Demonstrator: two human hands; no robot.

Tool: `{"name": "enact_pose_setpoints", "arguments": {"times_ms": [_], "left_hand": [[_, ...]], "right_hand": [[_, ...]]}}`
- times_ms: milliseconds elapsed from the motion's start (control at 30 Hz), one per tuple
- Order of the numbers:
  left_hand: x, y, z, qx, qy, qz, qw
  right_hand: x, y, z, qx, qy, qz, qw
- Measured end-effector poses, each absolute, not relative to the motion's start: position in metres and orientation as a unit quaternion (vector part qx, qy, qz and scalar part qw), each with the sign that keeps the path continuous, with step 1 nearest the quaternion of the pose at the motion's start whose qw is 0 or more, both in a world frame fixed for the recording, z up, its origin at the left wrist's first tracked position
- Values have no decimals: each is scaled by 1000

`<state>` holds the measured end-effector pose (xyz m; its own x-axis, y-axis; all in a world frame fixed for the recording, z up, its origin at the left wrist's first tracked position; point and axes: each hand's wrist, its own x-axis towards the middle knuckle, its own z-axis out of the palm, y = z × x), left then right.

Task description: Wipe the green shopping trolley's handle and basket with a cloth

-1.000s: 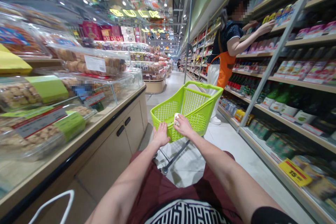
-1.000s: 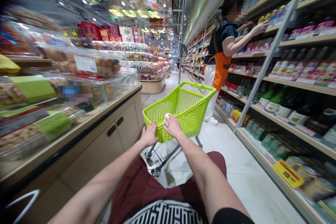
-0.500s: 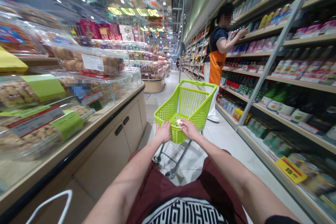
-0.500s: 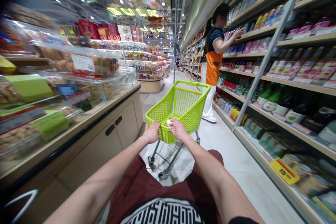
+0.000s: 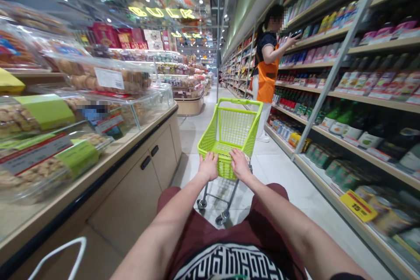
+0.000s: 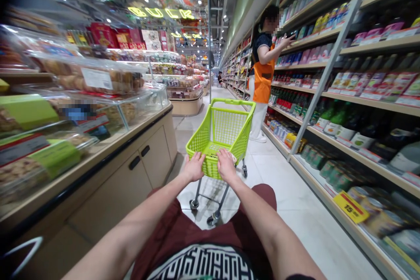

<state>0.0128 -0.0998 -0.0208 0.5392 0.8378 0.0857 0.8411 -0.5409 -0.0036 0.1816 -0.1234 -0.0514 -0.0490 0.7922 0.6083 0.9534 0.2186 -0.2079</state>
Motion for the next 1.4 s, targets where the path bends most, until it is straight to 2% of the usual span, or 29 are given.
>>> {"name": "enact_pose_setpoints", "arguments": {"times_ms": [167, 467, 733, 933, 1133, 1400], "left_hand": [[11, -105, -18, -899, -432, -56, 43], [-13, -93, -22, -887, -461, -8, 7], [-7, -92, -5, -887, -460, -41, 15], [-24, -90, -7, -881, -473, -15, 6], [-22, -96, -18, -879, -475, -16, -32], [-27, -93, -22, -864, -493, -89, -50]], "right_hand": [[204, -129, -52, -635, -700, -132, 300], [231, -117, -76, -636, -620, -172, 426], [174, -118, -72, -549, -722, -176, 383], [189, -120, -72, -580, -723, -216, 307], [168, -116, -67, -612, -688, -221, 322], [116, -101, -54, -566, -750, -182, 290]]}}
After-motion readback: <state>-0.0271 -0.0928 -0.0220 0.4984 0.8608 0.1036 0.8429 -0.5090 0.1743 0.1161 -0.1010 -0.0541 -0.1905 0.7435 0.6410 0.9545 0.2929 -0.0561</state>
